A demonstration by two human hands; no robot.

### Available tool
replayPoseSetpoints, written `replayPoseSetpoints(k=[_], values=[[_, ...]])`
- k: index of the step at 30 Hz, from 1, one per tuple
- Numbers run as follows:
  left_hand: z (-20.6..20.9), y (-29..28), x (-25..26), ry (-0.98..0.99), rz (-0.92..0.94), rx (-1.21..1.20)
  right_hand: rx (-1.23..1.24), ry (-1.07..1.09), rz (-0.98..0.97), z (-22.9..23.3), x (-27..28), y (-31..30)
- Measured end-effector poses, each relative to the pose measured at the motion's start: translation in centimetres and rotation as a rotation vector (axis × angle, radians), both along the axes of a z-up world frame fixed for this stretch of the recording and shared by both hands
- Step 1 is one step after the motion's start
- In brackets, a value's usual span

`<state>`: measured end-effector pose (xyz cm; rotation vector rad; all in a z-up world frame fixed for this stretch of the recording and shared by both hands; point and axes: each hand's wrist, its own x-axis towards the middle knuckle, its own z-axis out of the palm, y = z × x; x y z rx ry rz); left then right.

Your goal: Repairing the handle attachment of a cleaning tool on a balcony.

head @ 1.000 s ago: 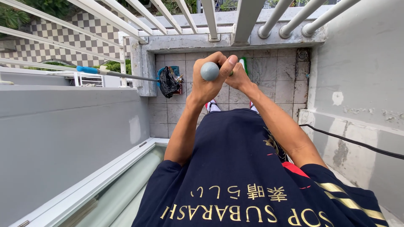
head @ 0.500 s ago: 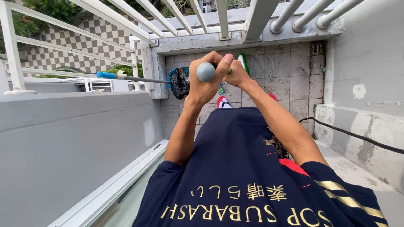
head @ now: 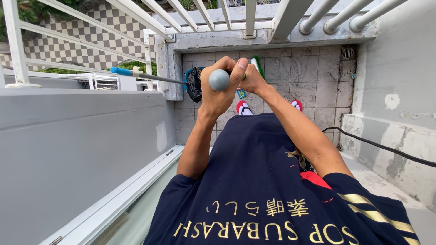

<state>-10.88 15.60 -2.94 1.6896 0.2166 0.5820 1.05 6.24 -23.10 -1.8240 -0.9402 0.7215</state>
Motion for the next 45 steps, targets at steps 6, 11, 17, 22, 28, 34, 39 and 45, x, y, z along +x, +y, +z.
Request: replayPoseSetpoints(k=[6,11,17,22,28,34,39,45], values=[[0.1,0.0,-1.2,-0.018,0.082,0.023,-0.013,0.017,0.050,1.9,-1.0,1.1],[0.5,-0.5,-2.0,-0.031,0.125,0.011,0.051,-0.005,0.099,2.5,-1.7,1.3],[0.7,-1.5,-2.5,-0.040,0.154,0.035,0.053,0.078,0.129,1.8,-1.9,1.1],[1.5,-3.0,-2.2,-0.071,0.158,0.042,0.095,0.065,0.246,1.6,-1.2,0.1],[2.8,-6.6,-0.7,-0.090,0.141,0.047,0.051,0.121,0.307,2.2,-0.3,-3.2],[4.2,-9.7,0.9,-0.069,0.098,0.019,0.157,0.160,0.253,5.3,0.9,-7.2],[3.9,-11.7,1.8,-0.060,0.092,-0.019,0.072,0.161,0.093,7.1,1.6,-10.3],[3.2,-13.8,3.7,-0.011,0.085,-0.090,-0.023,-0.009,0.036,2.9,3.8,-14.4]])
